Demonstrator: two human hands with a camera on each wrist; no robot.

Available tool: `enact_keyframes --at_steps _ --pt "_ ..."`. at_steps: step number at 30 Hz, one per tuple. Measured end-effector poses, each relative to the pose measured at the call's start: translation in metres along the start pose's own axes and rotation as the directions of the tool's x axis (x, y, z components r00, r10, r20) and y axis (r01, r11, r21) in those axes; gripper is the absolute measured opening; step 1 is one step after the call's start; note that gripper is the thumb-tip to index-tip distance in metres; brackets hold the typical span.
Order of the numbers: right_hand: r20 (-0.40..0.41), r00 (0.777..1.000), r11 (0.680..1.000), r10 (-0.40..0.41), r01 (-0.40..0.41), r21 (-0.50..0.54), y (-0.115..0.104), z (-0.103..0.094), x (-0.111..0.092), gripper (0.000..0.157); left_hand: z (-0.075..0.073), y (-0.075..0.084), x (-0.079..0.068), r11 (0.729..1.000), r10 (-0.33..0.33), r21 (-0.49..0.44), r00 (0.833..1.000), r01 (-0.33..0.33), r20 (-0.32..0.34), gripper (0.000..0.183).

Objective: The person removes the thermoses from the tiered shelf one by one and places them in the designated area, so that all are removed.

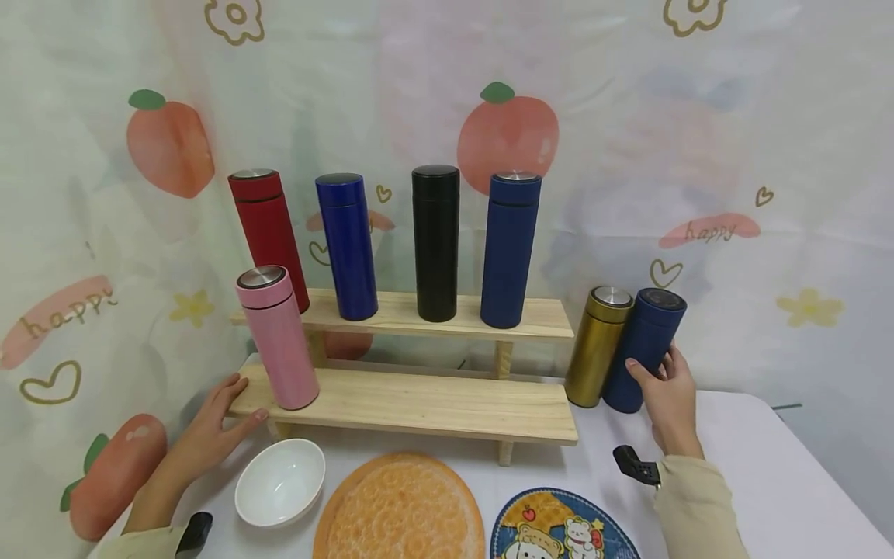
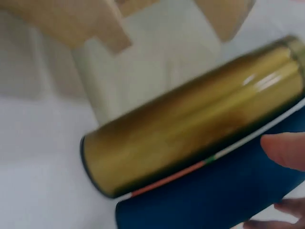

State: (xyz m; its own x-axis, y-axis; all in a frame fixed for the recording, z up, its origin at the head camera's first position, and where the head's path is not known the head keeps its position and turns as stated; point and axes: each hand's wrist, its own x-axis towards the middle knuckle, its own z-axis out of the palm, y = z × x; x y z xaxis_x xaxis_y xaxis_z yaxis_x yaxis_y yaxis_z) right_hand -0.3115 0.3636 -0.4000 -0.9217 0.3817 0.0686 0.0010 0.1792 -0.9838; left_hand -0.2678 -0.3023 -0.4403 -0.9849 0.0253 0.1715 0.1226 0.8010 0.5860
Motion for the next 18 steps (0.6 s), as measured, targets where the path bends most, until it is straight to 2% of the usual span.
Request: enact_keyframes --at_steps 6,10,14,18 --pt "-0.087 0.996 0.997 -0.03 0.036 0.066 -0.028 0.01 -0.022 0.088 0.0 -0.001 0.0 1.0 -0.015 -0.002 1.0 0.015 0.0 0.097" --pt "-0.139 0.986 0.99 -0.092 0.106 0.093 -0.04 0.018 -0.04 0.086 -0.001 0.0 -0.001 1.0 -0.017 -0.011 1.0 0.017 0.001 0.096" --pt "-0.15 0.975 0.97 -0.161 0.185 0.158 -0.044 0.025 -0.057 0.087 -0.001 0.002 -0.001 0.999 -0.024 -0.023 1.0 0.024 0.012 0.096" --pt "-0.139 0.969 0.95 -0.204 0.23 0.212 -0.053 0.037 -0.07 0.086 -0.001 0.003 -0.002 0.999 -0.046 -0.025 0.999 0.046 0.019 0.098"
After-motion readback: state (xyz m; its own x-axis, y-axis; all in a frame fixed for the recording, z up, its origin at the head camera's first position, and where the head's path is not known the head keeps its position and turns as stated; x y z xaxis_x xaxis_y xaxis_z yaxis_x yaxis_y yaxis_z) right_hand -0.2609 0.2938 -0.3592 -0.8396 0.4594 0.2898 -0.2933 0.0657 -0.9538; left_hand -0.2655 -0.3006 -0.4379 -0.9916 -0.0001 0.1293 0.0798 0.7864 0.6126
